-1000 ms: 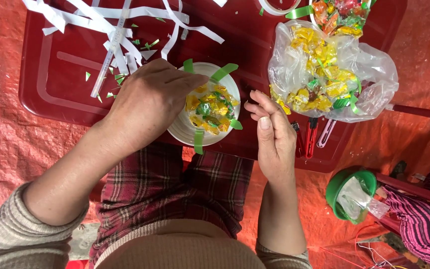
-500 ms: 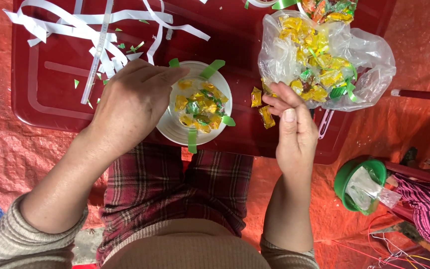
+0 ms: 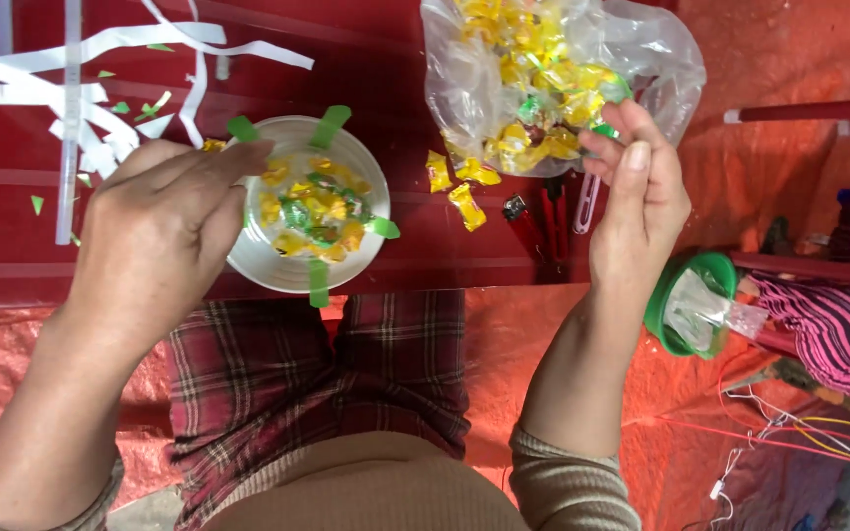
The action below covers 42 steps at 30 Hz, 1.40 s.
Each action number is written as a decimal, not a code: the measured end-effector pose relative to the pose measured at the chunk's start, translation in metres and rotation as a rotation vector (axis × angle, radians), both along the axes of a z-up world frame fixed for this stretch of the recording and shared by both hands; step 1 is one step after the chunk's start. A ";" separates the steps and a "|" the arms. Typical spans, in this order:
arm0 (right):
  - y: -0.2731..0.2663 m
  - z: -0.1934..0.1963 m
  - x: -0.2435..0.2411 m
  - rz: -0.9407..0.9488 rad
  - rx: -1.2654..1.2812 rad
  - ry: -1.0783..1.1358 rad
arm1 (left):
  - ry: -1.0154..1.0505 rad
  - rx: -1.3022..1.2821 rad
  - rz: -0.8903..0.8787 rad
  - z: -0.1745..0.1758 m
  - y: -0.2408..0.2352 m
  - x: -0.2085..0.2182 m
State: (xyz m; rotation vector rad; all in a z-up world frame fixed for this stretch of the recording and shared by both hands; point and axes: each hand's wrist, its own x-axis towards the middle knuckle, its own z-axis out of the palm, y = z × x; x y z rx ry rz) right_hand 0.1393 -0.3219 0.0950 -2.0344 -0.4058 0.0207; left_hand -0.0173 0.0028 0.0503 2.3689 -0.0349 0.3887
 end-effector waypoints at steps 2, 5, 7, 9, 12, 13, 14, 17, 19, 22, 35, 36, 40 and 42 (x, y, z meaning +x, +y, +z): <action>-0.007 -0.002 0.006 -0.010 -0.028 -0.015 | 0.011 -0.009 0.002 0.001 -0.002 0.001; -0.012 -0.010 0.010 -0.008 0.003 0.010 | -0.023 0.026 0.019 0.000 -0.001 0.000; -0.013 -0.013 0.009 -0.008 -0.027 0.009 | -0.039 -0.021 0.008 -0.001 -0.001 0.002; -0.014 -0.017 0.007 0.017 -0.013 0.023 | -0.035 -0.021 0.015 -0.004 0.000 0.000; -0.012 -0.018 0.004 0.037 -0.021 0.014 | -0.045 -0.042 0.010 -0.006 0.000 0.000; -0.013 -0.017 0.002 0.041 -0.037 -0.004 | -0.055 -0.057 0.006 -0.006 -0.001 0.000; -0.011 -0.017 0.001 0.042 -0.033 0.000 | -0.051 -0.053 0.007 -0.005 -0.001 -0.001; -0.007 -0.015 -0.002 0.039 -0.034 -0.009 | -0.036 -0.093 0.013 -0.003 -0.002 -0.002; -0.006 -0.014 -0.003 0.047 -0.035 -0.014 | -0.038 -0.076 0.014 -0.002 -0.002 -0.002; -0.006 -0.014 -0.004 0.043 -0.033 0.006 | -0.024 -0.112 -0.003 0.001 -0.003 -0.002; -0.009 -0.017 -0.010 0.063 -0.018 0.016 | -0.010 -0.080 0.033 -0.007 -0.001 0.000; -0.010 -0.018 -0.010 0.066 -0.015 0.022 | -0.008 -0.085 0.033 -0.007 0.000 0.000; -0.008 -0.019 -0.011 0.076 -0.018 0.036 | -0.023 -0.074 0.043 -0.013 0.001 0.003; -0.008 -0.021 -0.012 0.083 -0.010 0.045 | -0.034 -0.065 0.054 -0.015 0.002 0.004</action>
